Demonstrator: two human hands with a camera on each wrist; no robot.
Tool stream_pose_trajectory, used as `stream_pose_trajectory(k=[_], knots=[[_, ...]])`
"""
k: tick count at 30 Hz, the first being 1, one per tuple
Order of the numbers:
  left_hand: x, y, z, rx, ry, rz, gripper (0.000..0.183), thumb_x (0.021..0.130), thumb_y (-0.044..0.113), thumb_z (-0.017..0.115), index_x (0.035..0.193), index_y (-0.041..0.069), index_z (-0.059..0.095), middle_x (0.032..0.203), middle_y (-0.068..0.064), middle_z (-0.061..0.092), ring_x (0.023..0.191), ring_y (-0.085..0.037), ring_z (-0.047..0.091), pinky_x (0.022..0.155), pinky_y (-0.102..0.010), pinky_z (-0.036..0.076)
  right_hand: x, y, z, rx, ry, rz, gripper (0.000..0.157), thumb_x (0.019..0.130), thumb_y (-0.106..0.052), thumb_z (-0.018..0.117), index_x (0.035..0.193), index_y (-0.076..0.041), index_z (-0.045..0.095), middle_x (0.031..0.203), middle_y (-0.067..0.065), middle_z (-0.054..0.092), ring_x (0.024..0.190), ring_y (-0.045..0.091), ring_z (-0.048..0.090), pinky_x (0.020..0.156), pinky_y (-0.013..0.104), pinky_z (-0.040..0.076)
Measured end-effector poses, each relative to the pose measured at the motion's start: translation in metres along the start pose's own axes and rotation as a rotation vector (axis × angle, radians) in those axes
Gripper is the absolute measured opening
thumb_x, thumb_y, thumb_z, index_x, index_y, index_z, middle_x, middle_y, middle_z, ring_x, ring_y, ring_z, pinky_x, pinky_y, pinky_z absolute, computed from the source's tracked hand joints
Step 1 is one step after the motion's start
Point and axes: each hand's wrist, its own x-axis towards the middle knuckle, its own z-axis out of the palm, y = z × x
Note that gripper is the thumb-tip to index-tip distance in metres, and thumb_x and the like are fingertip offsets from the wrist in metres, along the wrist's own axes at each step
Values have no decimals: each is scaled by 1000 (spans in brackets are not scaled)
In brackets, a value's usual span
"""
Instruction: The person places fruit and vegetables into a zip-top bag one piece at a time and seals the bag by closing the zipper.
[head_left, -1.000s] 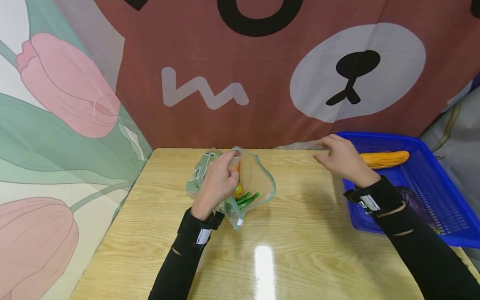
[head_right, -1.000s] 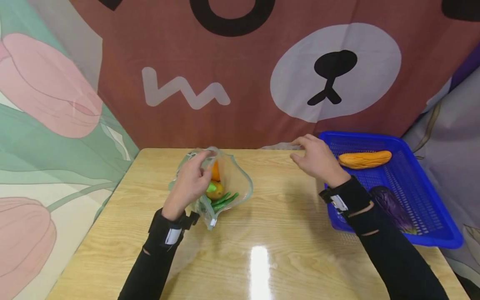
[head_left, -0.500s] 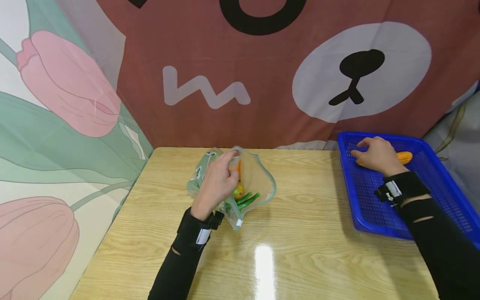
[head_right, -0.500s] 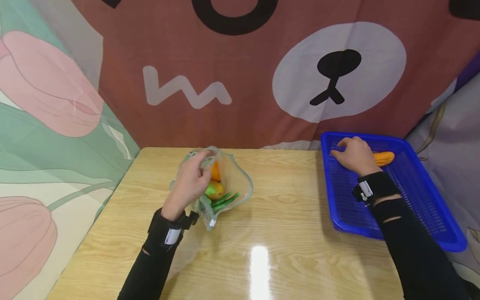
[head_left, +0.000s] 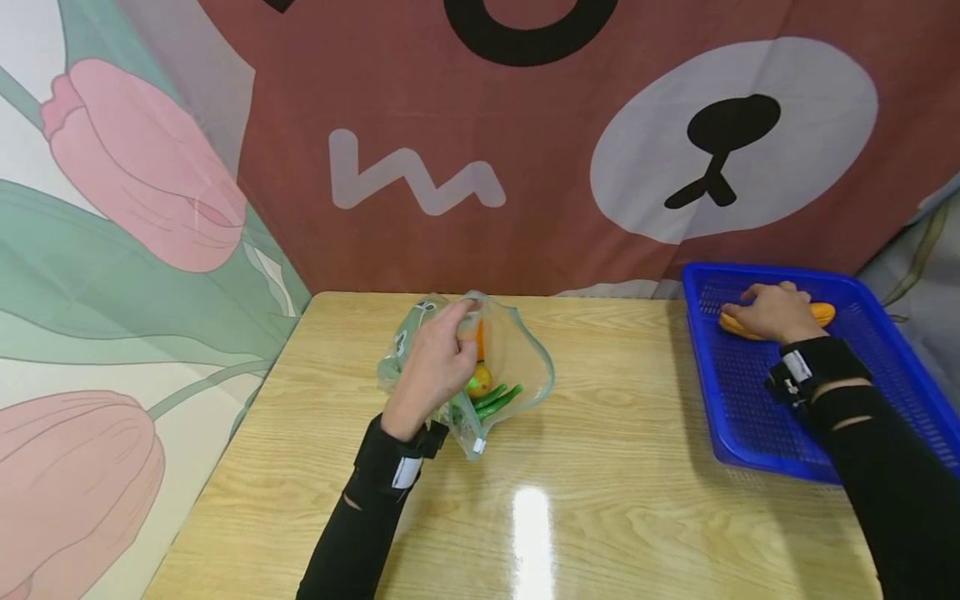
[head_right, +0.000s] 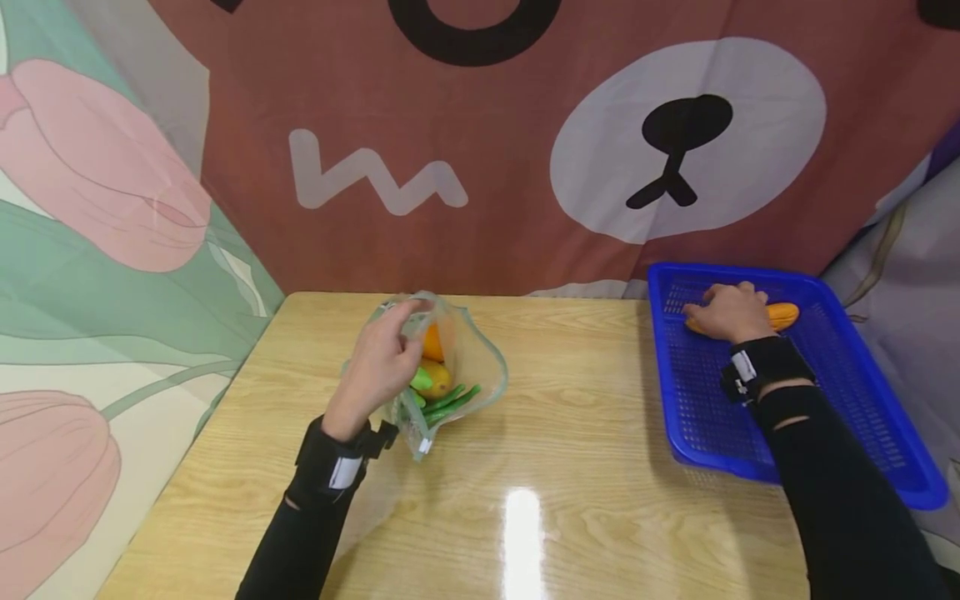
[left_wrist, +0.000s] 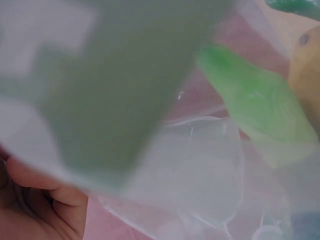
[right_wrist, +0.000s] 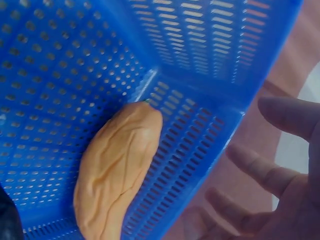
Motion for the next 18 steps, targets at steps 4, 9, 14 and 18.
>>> stream_pose_trajectory(k=[4,9,14,18], knots=[[0,1,0,-1,-3,1,52,82,-5,45,131,9,54,125,-4,57,49,-10,24,50,-28,25,-1,4,-1,3,-35,74,88,88,-62,42,119,20,47,117,43,38,110,60,21,89,69,16],[1,1,1,3,4,17,52,80,-6,45,129,6,55,124,-5,58,49,-10,24,50,-28,25,-2,9,-1,-1,-109,202,90,89,-62,38,123,21,35,113,48,26,109,62,19,86,70,25],[0,1,1,3,9,26,51,81,-7,44,130,6,55,125,-5,58,49,-10,24,50,-28,25,-2,15,0,19,-200,271,90,93,-58,29,129,24,27,120,50,23,112,64,15,88,69,27],[0,1,1,4,7,28,50,83,-5,45,130,6,55,126,-5,57,52,-13,30,51,-29,27,-1,23,1,28,-283,246,90,97,-52,19,129,32,20,131,49,17,116,66,12,95,68,19]])
